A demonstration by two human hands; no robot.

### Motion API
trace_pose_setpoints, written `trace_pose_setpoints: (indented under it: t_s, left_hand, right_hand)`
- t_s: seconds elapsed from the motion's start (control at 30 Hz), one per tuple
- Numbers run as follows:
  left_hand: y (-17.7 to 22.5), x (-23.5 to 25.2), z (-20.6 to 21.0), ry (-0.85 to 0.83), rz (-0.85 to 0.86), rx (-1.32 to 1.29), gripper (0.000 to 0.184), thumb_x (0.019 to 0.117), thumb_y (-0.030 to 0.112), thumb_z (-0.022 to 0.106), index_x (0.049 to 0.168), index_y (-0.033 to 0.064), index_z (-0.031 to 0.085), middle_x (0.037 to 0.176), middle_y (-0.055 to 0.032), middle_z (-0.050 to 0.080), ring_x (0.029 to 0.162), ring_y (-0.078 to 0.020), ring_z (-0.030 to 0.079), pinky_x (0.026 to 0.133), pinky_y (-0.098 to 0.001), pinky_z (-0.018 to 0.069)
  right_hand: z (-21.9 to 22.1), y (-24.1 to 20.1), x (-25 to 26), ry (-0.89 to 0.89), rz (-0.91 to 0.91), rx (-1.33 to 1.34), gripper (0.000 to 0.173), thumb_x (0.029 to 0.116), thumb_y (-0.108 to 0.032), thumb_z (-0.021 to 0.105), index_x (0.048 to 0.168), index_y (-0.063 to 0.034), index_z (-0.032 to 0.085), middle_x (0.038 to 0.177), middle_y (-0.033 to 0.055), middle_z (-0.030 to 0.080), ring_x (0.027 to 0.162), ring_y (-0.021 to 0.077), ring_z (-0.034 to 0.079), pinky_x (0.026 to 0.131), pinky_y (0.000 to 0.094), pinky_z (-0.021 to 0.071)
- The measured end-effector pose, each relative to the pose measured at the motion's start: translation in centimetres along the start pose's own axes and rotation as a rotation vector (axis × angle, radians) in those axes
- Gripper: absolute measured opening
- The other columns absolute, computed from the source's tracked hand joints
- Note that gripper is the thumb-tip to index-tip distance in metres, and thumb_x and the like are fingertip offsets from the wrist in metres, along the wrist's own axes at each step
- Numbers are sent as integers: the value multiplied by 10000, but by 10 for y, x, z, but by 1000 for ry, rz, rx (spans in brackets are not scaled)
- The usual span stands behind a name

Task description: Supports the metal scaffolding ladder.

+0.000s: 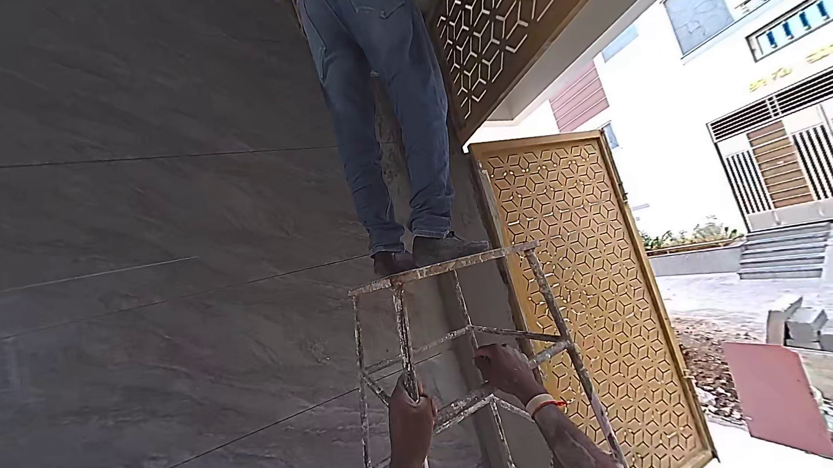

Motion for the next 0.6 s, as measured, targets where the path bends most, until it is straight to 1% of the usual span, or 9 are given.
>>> trace_pose_setpoints:
  t_s: [0.07,0.17,0.37,0.47,0.53,0.6]
  left_hand:
    - [0,-1,0,2,2,-8,179,803,-61,559,938,54,531,588,-1,559,471,-114,537,469,-275,461]
    - [0,-1,0,-6,-1,-16,181,807,-65,560,938,55,529,591,-3,562,470,-115,538,463,-272,459]
    - [-3,1,0,-16,-6,6,155,827,-51,570,934,56,536,609,-12,573,488,-126,552,484,-287,476]
    - [-2,0,0,-23,-18,15,160,838,-49,562,955,57,536,617,-8,571,501,-126,558,499,-292,486]
    - [-2,0,0,-26,-26,29,167,845,-39,567,977,59,539,630,-4,578,509,-126,566,507,-295,496]
    - [-2,0,-1,-35,-33,54,163,856,-15,572,1000,57,549,647,-4,587,524,-131,579,525,-308,510]
  right_hand:
    - [0,-1,-2,-8,1,-5,367,1044,-410,480,1143,-176,745,1107,113,741,1103,328,680,922,606,503]
    - [0,-1,-2,2,-3,-5,365,1042,-408,480,1139,-183,750,1112,101,744,1106,322,681,922,609,502]
    - [0,-1,-2,1,-3,-15,368,1038,-411,481,1139,-182,751,1106,108,744,1100,332,683,918,620,503]
    - [-1,-2,-2,7,-15,-12,359,1042,-395,489,1146,-176,755,1097,105,749,1086,326,689,923,611,506]
    - [1,-1,0,19,-26,-20,349,1037,-385,492,1115,-174,759,1062,102,753,1057,320,698,905,608,514]
    - [2,0,1,20,-27,-22,345,1036,-382,491,1107,-178,760,1060,99,751,1056,320,694,904,609,510]
Point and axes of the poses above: each hand's wrist, its own x-axis towards the middle knuckle, its own z-axis out of the palm, y = z × x, the point moved 7 cm from there along x, towards the middle knuckle
